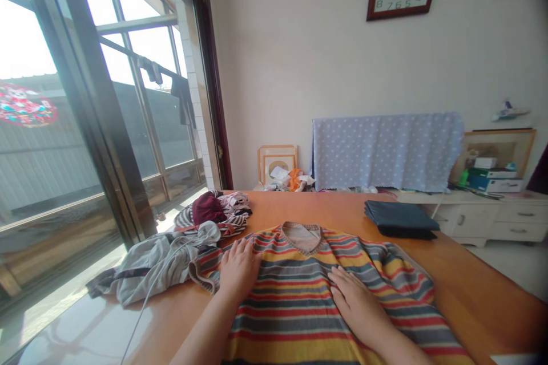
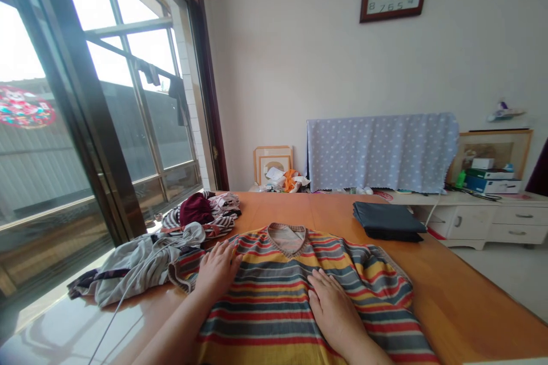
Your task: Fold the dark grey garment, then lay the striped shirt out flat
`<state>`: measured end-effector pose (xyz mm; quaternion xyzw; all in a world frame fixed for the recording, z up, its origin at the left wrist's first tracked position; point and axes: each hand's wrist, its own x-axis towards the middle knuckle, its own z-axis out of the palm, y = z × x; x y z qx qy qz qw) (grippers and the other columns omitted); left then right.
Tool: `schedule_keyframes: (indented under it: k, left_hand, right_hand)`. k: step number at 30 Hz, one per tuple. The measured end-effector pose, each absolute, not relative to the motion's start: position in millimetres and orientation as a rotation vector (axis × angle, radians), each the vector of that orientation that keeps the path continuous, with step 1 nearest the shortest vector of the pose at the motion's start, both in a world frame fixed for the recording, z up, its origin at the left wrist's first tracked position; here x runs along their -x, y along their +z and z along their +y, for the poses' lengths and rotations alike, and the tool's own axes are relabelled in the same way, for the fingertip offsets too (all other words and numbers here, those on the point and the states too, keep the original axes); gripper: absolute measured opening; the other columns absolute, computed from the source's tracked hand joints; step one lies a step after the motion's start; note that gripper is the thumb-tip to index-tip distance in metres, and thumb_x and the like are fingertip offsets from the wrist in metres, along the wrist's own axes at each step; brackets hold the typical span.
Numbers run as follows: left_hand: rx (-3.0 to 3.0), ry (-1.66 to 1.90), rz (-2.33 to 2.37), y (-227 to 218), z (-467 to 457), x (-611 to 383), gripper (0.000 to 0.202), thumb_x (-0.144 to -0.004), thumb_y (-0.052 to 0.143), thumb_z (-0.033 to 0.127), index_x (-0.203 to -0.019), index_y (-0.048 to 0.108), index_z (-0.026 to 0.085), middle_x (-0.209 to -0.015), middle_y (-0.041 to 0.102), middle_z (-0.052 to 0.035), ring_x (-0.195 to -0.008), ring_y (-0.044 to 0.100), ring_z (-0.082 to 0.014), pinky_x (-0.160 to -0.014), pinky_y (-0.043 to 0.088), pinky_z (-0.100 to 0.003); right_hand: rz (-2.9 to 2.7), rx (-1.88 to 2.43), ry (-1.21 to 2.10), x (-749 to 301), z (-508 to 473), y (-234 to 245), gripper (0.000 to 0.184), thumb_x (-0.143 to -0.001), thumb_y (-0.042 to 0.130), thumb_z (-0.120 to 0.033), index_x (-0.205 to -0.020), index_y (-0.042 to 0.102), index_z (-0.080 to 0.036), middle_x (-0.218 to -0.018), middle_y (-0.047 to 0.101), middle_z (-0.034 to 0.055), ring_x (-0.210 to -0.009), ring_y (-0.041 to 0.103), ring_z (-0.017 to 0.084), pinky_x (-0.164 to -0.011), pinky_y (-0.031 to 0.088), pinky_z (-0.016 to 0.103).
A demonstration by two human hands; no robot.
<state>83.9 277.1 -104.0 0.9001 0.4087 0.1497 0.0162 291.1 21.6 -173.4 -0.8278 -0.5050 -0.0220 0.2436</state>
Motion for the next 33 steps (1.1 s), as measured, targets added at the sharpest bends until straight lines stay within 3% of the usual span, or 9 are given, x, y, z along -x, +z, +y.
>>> schedule_keyframes:
  k: [5, 11, 14, 18, 23, 26, 33]
  left_hand:
    - [-2.703, 0.199, 1.347, -131, 290, -76, 0.077, -0.090, 0.027, 0.071, -0.152, 0.037, 0.027, -0.163, 0.028, -0.0089, -0.150, 0.018, -0.0359, -0.116, 0.017, -0.061]
    - [-2.725, 0.147, 1.380, -135, 320, -64, 0.075, -0.090, 0.030, 0.068, -0.152, 0.038, 0.026, -0.162, 0.029, -0.0116, -0.150, 0.020, -0.0337, -0.115, 0.021, -0.061]
    - [-2.733, 0.096, 1.397, -127, 322, -71, 0.072, -0.089, 0.034, 0.066, -0.147, 0.046, 0.025, -0.158, 0.037, -0.0137, -0.146, 0.029, -0.0367, -0.112, 0.026, -0.063]
    - [-2.845, 0.126, 1.349, -116, 310, -95, 0.067, -0.088, 0.041, 0.059, -0.143, 0.050, 0.022, -0.154, 0.043, -0.0135, -0.143, 0.035, -0.0357, -0.112, 0.028, -0.060]
    - [-2.912, 0.244, 1.181, -111, 283, -142, 0.055, -0.092, 0.037, 0.050, -0.136, 0.055, 0.024, -0.152, 0.048, -0.0088, -0.142, 0.039, -0.0308, -0.113, 0.031, -0.050]
    - [-2.861, 0.304, 1.160, -118, 274, -165, 0.056, -0.095, 0.031, 0.048, -0.139, 0.053, 0.022, -0.152, 0.048, -0.0082, -0.141, 0.040, -0.0294, -0.114, 0.031, -0.049]
    - [-2.806, 0.232, 1.208, -148, 272, -182, 0.064, -0.095, 0.028, 0.054, -0.147, 0.046, 0.022, -0.160, 0.035, -0.0068, -0.149, 0.024, -0.0317, -0.118, 0.020, -0.058]
  right_hand:
    - [-1.329, 2.285, -0.029, -286, 20, -163, 0.047, -0.094, 0.040, -0.033, -0.134, 0.062, -0.019, -0.147, 0.053, 0.0088, -0.140, 0.044, 0.024, -0.119, 0.030, 0.044]
    - [-1.187, 2.224, 0.090, -290, 18, -157, 0.047, -0.090, 0.049, -0.035, -0.131, 0.064, -0.019, -0.149, 0.050, 0.0113, -0.142, 0.041, 0.025, -0.121, 0.025, 0.044]
    - [-1.059, 2.091, 0.234, -301, 16, -151, 0.050, -0.087, 0.056, -0.040, -0.130, 0.065, -0.017, -0.148, 0.052, 0.0137, -0.139, 0.045, 0.026, -0.116, 0.033, 0.041]
    - [-0.943, 1.870, 0.333, -335, 7, -130, 0.046, -0.088, 0.054, -0.043, -0.126, 0.066, -0.018, -0.126, 0.069, 0.0105, -0.118, 0.064, 0.024, -0.100, 0.049, 0.035]
    - [-0.695, 2.042, 0.024, -406, -15, -117, 0.035, -0.089, 0.049, -0.040, -0.107, 0.073, -0.023, -0.107, 0.076, 0.0054, -0.101, 0.070, 0.022, -0.088, 0.052, 0.030]
    - [-0.541, 2.151, -0.082, -450, -30, -123, 0.036, -0.089, 0.046, -0.036, -0.110, 0.072, -0.023, -0.110, 0.075, 0.0067, -0.102, 0.069, 0.023, -0.088, 0.051, 0.031]
    - [-0.405, 2.451, -0.141, -510, -47, -145, 0.043, -0.089, 0.046, -0.036, -0.123, 0.066, -0.019, -0.122, 0.070, 0.0122, -0.110, 0.066, 0.024, -0.090, 0.049, 0.031]
